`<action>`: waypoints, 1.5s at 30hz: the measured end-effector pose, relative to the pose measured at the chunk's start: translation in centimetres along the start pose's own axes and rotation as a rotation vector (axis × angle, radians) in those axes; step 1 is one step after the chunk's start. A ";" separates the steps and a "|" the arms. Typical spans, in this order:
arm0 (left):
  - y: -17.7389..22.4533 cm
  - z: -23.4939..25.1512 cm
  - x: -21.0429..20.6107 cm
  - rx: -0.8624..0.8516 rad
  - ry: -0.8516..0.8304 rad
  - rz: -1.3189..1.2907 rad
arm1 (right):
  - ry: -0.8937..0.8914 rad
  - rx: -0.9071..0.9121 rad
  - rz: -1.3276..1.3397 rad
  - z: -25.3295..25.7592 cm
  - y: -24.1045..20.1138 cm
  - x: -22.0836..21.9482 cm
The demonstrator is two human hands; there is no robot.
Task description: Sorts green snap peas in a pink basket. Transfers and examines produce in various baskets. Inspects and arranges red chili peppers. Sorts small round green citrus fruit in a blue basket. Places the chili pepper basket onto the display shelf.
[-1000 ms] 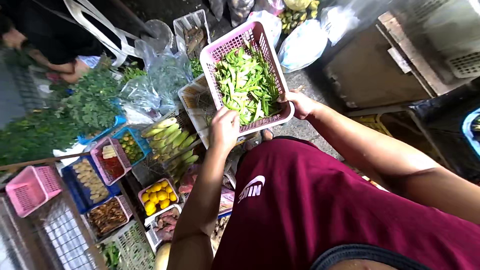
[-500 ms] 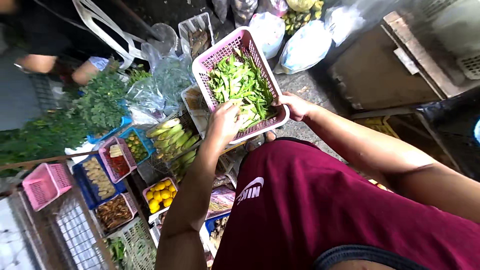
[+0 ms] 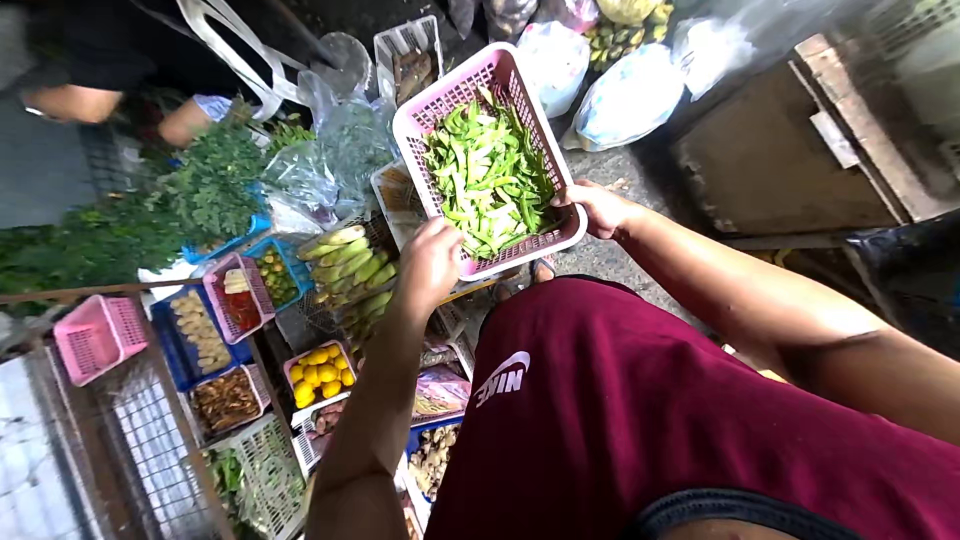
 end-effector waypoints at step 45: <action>1.5 6.1 -5.5 0.256 -0.140 0.368 | -0.005 0.004 -0.102 -0.9 0.5 -1.8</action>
Point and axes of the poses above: each hand's wrist, its own z-axis towards the middle knuckle, its own x-axis out of the back of the hand, y = z × x, the point moved 3 cm from there along z, towards the middle knuckle, and after that the axes turned 6 degrees about x, right-handed, at the moved point
